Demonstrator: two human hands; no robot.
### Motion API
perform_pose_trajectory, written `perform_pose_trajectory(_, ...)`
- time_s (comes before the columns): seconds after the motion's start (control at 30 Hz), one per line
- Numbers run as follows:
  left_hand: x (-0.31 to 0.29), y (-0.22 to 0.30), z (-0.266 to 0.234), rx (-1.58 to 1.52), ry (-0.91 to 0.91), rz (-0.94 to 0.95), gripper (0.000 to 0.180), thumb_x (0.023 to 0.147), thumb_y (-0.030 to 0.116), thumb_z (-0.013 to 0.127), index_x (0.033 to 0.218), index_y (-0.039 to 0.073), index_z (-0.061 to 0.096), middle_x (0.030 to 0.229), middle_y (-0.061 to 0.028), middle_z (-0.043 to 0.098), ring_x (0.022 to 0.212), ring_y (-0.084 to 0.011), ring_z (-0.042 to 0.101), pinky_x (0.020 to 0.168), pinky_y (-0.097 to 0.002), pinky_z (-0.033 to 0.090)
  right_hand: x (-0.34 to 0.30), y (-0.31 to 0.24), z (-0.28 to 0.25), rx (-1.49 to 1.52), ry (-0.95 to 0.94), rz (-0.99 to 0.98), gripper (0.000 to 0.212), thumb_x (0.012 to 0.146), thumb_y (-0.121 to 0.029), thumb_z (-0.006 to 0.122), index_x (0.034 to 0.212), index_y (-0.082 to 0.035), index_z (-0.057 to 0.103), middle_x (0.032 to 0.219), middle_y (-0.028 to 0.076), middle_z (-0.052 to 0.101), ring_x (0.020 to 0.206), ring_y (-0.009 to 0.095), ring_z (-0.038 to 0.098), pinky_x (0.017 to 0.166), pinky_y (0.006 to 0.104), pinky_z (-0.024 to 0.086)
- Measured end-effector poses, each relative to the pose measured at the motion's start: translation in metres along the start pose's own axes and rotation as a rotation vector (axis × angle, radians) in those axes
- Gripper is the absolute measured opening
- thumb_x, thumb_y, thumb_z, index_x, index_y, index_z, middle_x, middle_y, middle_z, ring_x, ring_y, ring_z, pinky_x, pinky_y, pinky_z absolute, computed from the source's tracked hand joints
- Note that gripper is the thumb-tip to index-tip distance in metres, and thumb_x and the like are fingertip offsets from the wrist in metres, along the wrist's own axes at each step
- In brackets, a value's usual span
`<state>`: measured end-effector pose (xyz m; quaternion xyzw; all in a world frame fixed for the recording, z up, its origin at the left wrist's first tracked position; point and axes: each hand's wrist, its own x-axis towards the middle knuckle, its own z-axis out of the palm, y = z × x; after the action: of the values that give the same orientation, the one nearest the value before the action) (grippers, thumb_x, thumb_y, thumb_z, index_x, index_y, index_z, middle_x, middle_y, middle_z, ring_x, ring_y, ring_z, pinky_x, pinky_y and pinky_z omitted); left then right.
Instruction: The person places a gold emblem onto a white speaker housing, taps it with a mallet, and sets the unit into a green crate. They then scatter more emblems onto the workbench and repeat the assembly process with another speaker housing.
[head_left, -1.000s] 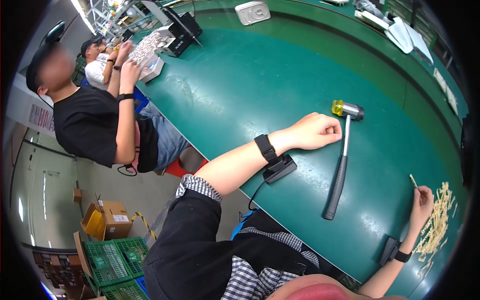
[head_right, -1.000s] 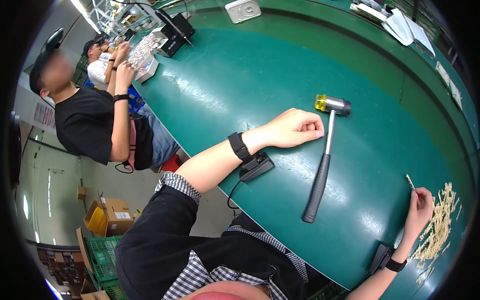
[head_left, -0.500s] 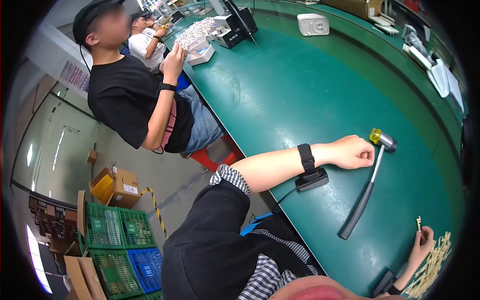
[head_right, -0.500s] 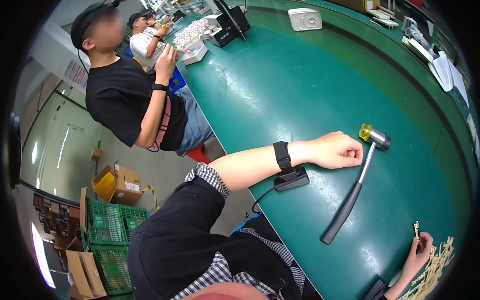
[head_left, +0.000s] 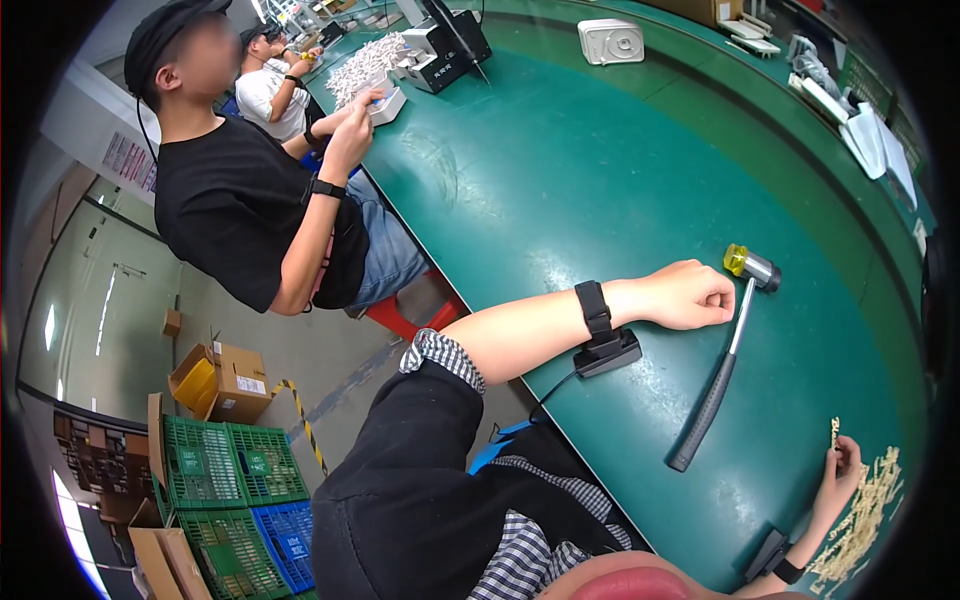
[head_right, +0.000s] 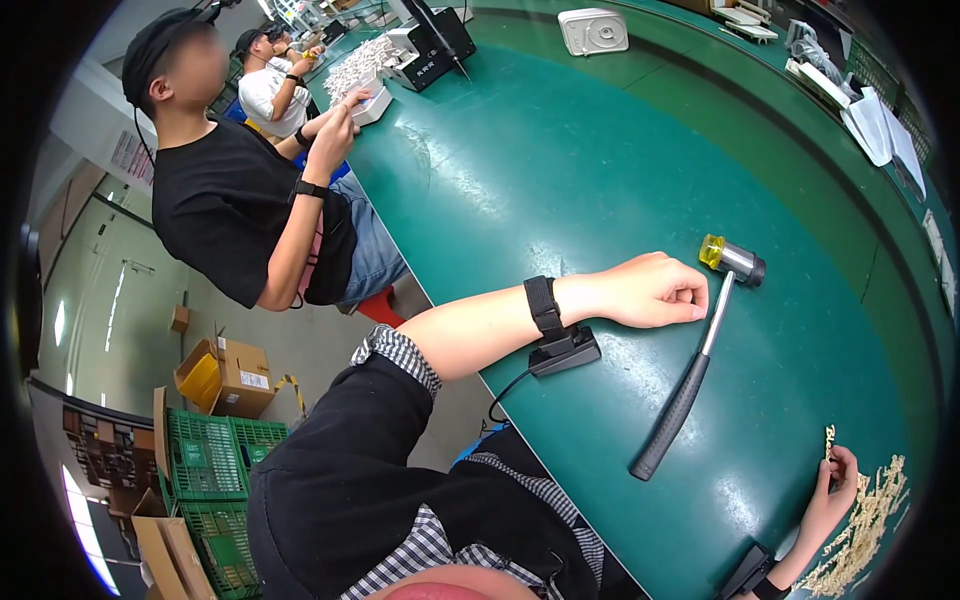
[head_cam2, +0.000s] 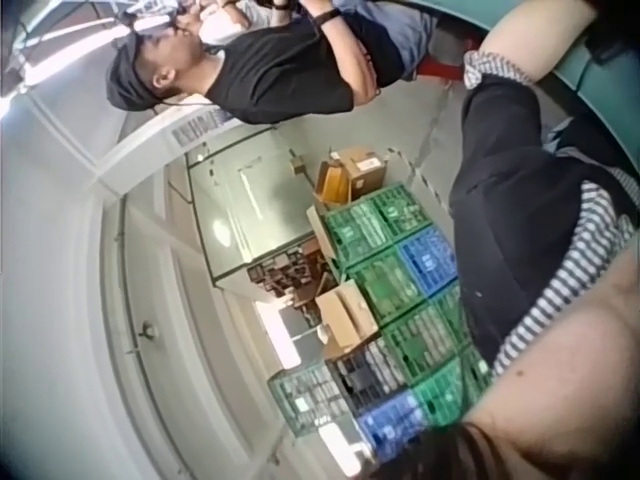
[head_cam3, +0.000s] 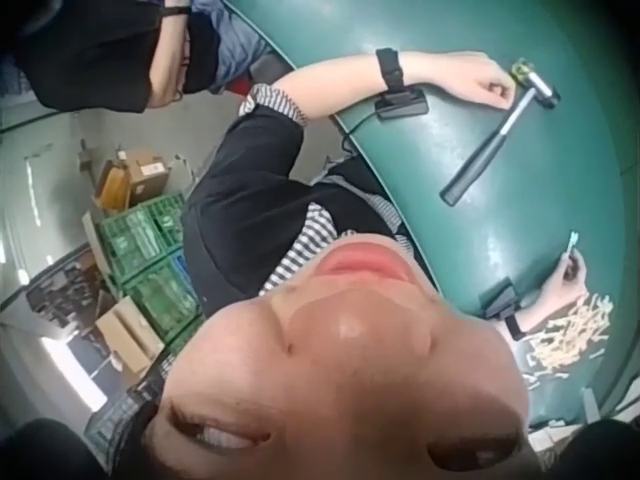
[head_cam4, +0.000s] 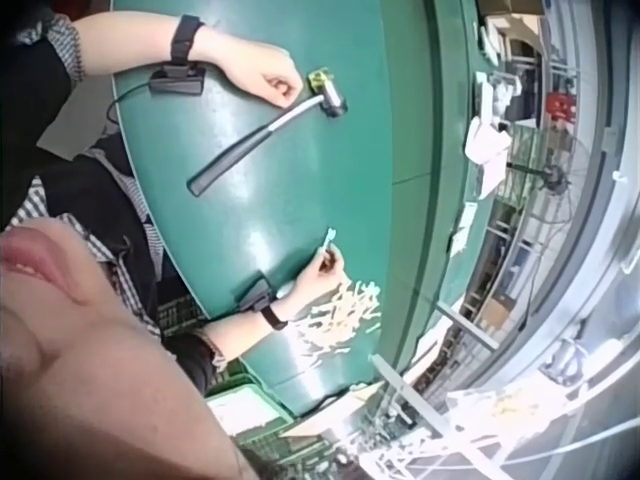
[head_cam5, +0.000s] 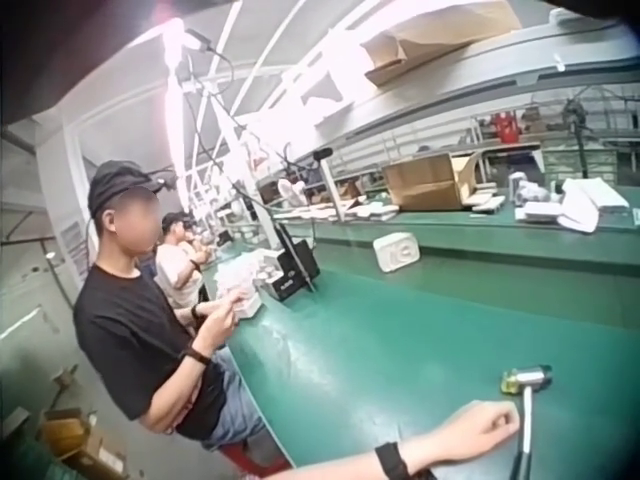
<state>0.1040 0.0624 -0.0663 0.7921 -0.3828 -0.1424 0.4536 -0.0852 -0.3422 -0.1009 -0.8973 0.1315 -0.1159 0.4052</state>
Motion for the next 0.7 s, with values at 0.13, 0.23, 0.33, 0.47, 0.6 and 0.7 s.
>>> perform_pose_trajectory(0.13, 0.001, -0.002, 0.002, -0.011, 0.0, 0.007, 0.014, 0.083, 0.018, 0.059, 0.083, 0.005, 0.061, 0.06, -0.0032, 0.058, 0.054, -0.014, 0.054, 0.052, -0.0297, 0.041, -0.001, -0.002, 0.001, 0.002, 0.003, -0.014, 0.021, 0.085, 0.0, 0.053, 0.106, 0.001, 0.055, 0.091, 0.002, 0.054, 0.078, 0.01, 0.046, 0.075, 0.0217, 0.039)
perform_pose_trajectory(0.23, 0.0, -0.003, 0.002, -0.015, 0.007, 0.028, 0.014, 0.083, 0.018, 0.059, 0.083, 0.005, 0.061, 0.06, -0.0034, 0.058, 0.053, -0.0139, 0.054, 0.052, -0.0297, 0.04, -0.003, -0.013, 0.004, -0.012, 0.014, -0.031, 0.021, 0.084, 0.001, 0.053, 0.106, 0.001, 0.056, 0.09, 0.003, 0.054, 0.078, 0.01, 0.046, 0.074, 0.022, 0.039)
perform_pose_trajectory(0.33, -0.001, -0.002, 0.001, 0.016, -0.011, -0.003, 0.014, 0.083, 0.018, 0.059, 0.083, 0.004, 0.061, 0.06, -0.0032, 0.058, 0.053, -0.0125, 0.053, 0.051, -0.029, 0.04, -0.004, -0.022, 0.005, -0.04, 0.017, -0.045, 0.022, 0.084, 0.002, 0.052, 0.106, 0.001, 0.056, 0.089, 0.003, 0.053, 0.079, 0.01, 0.046, 0.075, 0.0223, 0.039)
perform_pose_trajectory(0.47, 0.0, -0.002, 0.0, -0.026, -0.001, 0.003, 0.015, 0.084, 0.019, 0.059, 0.083, 0.004, 0.061, 0.059, -0.0027, 0.057, 0.052, -0.011, 0.051, 0.051, -0.0285, 0.04, -0.006, -0.026, 0.003, -0.074, -0.05, -0.033, 0.023, 0.088, -0.001, 0.05, 0.111, 0.0, 0.054, 0.092, 0.003, 0.052, 0.083, 0.011, 0.046, 0.079, 0.0223, 0.039)
perform_pose_trajectory(0.6, 0.002, -0.005, 0.002, -0.072, 0.016, -0.005, 0.015, 0.084, 0.019, 0.059, 0.083, 0.004, 0.061, 0.058, -0.0022, 0.056, 0.051, -0.0102, 0.05, 0.051, -0.0282, 0.039, -0.006, -0.03, 0.005, -0.054, -0.023, -0.051, 0.023, 0.085, 0.003, 0.05, 0.107, 0.001, 0.055, 0.09, 0.004, 0.051, 0.08, 0.011, 0.045, 0.076, 0.0232, 0.038)
perform_pose_trajectory(0.7, 0.0, -0.004, 0.002, -0.06, 0.001, -0.02, 0.015, 0.084, 0.018, 0.059, 0.083, 0.004, 0.062, 0.058, -0.0021, 0.056, 0.051, -0.0104, 0.05, 0.051, -0.0282, 0.039, -0.007, -0.03, 0.004, -0.058, -0.018, -0.034, 0.023, 0.084, 0.003, 0.05, 0.107, 0.001, 0.056, 0.089, 0.003, 0.05, 0.081, 0.012, 0.045, 0.077, 0.0232, 0.038)
